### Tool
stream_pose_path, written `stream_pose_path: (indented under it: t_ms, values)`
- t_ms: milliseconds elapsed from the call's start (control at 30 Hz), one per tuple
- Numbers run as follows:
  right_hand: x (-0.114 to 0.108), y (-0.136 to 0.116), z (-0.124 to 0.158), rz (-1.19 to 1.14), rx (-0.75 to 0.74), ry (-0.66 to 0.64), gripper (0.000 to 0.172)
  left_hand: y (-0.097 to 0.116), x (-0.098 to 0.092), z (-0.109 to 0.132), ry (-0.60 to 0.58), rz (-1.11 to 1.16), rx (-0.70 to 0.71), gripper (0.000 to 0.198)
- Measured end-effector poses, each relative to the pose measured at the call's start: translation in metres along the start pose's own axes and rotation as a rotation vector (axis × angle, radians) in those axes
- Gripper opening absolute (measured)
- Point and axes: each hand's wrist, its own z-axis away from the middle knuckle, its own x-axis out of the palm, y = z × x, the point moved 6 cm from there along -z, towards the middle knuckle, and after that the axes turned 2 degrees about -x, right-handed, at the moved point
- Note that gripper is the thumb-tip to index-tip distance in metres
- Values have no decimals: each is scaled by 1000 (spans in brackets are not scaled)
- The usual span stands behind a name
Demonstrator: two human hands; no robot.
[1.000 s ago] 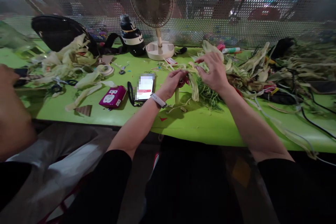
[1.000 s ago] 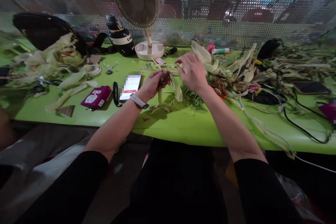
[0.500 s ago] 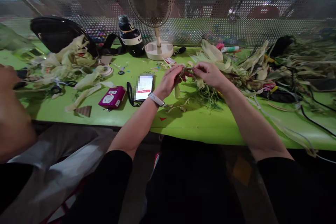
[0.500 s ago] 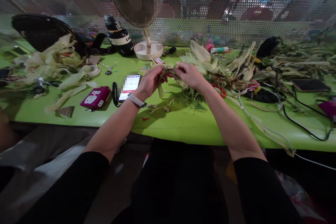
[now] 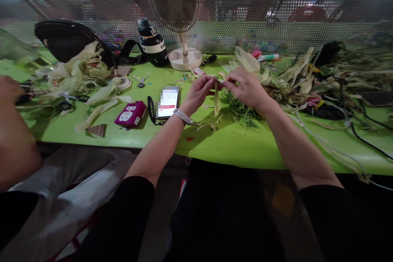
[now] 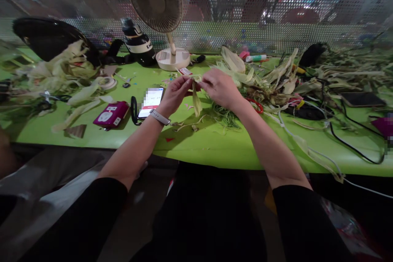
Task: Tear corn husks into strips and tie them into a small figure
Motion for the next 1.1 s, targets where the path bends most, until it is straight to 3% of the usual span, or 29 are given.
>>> stream_pose_path:
  t_ms: [133,233,300,400,533,633,767,867,1100]
  values:
    - [2,-20,1,7,-69,-77,25,1,-2,-1,38,-45,83,26]
    - [-4,-24,2,-130,-22,-98,25,3,0,0,24,-58,110,29]
    - [-5,-17,3,-282,96,-134,30,4,2,0,-5,-50,107,31]
    - [3,6,5,-548,409,-150,49,5,8,2,-86,-14,122,37]
    - [17,31,11,-542,744,-104,68,5,14,4,-163,29,151,39]
    - [22,30,8,-549,720,-39,60,5,16,5,-184,34,153,39]
    - [21,21,5,-813,590,91,43,6,20,8,-236,62,159,39]
    - [21,21,6,-919,584,119,40,5,25,11,-283,58,120,39]
    - [9,23,4,-746,529,252,37,5,26,12,-320,1,51,43]
